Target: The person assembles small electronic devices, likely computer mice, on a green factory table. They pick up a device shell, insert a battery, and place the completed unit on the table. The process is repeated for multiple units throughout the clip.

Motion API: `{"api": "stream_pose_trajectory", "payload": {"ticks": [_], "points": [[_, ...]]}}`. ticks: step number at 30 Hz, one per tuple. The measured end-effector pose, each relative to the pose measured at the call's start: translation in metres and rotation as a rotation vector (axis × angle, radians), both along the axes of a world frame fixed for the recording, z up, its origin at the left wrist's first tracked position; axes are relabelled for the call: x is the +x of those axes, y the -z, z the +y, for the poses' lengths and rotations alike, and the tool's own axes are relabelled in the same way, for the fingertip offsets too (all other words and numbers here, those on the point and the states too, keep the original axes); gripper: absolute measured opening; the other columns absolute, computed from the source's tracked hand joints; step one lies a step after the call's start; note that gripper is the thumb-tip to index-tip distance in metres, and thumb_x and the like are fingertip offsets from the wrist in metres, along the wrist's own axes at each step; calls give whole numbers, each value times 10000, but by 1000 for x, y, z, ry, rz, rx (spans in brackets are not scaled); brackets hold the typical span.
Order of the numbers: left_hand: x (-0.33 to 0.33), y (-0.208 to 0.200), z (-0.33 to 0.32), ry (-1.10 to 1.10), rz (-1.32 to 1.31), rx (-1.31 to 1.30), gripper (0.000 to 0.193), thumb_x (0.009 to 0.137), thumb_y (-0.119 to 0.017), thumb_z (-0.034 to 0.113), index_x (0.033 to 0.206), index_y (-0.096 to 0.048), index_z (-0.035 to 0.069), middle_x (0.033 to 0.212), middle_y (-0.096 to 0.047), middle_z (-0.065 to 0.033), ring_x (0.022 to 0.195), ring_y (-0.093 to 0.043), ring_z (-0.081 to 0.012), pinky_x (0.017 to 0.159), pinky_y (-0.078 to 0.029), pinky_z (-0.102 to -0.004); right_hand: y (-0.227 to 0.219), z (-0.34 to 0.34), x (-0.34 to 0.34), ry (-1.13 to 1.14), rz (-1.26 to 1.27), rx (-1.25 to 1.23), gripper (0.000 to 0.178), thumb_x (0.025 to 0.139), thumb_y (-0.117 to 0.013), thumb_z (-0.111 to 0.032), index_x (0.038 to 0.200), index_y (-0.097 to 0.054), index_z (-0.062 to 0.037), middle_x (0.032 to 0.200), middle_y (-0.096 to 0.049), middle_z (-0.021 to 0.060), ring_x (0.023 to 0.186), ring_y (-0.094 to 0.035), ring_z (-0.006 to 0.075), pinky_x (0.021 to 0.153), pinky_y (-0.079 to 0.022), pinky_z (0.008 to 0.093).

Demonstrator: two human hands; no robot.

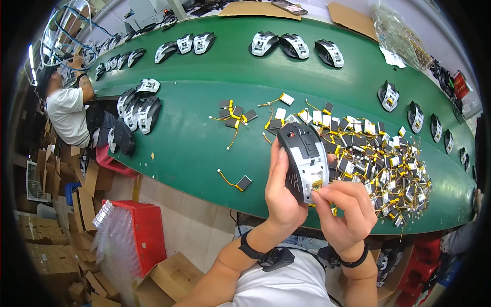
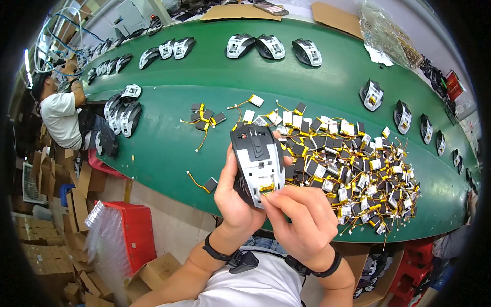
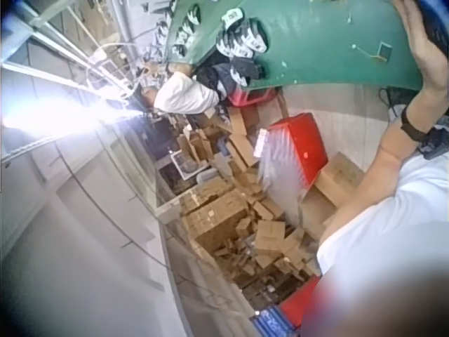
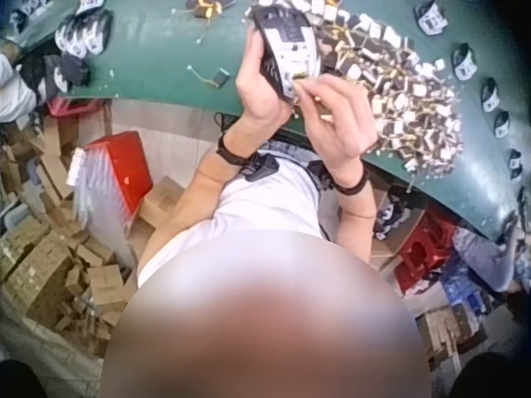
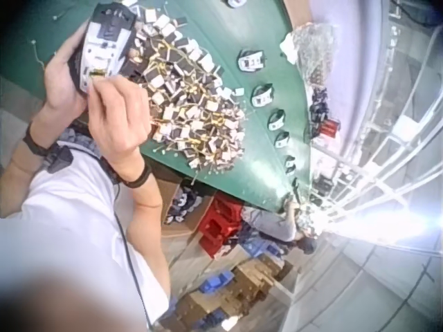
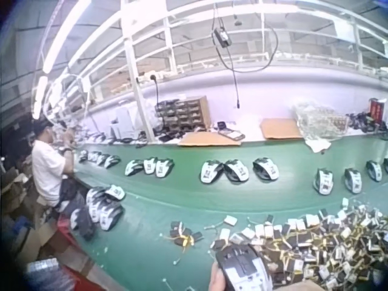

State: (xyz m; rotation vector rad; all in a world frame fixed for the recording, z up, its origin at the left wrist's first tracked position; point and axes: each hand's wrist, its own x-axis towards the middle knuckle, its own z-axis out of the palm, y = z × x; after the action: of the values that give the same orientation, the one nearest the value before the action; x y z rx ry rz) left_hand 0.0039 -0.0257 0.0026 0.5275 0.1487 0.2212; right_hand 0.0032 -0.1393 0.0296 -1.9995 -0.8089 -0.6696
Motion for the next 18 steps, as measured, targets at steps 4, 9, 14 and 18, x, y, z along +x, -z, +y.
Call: {"api": "stream_pose_trajectory", "payload": {"ticks": [4, 9, 14, 18], "points": [[-1, 0, 4, -49, 41, -47, 492, 1041, -235, 384, 1332, -482, 73, 1305, -566, -130, 999, -640, -302, 835, -544, -389, 12, 9, 0, -20, 9, 41, 276, 644, -827, 24, 877, -693, -37, 856, -661, 87, 726, -634, 240, 622, -509, 321], [2, 3, 8, -50, 22, -84, 478, 1043, -246, 381, 1338, -471, 80, 1296, -570, -123, 1018, -627, -310, 858, -533, -395, 5, -1, -6, -42, -18, -263, 379, 642, -744, -11, 1019, -717, -40, 1069, -626, 92, 926, -586, 274, 752, -480, 373], [1, 1, 5, -111, 33, -45, 448, 1040, -261, 371, 1362, -442, 118, 1317, -553, -139, 1023, -626, -314, 877, -526, -407, 10, 10, -22, 82, -56, -384, 441, 645, -673, 0, 1086, -697, 9, 1127, -611, 120, 933, -573, 272, 794, -459, 368], [-4, 2, 6, -25, 21, -66, 443, 1036, -267, 356, 1374, -422, 115, 1338, -539, -156, 1010, -636, -322, 875, -533, -412, 19, -1, -20, -3, -11, -210, 489, 606, -636, 42, 1089, -699, -12, 1046, -659, 90, 858, -589, 245, 767, -453, 345]]}}
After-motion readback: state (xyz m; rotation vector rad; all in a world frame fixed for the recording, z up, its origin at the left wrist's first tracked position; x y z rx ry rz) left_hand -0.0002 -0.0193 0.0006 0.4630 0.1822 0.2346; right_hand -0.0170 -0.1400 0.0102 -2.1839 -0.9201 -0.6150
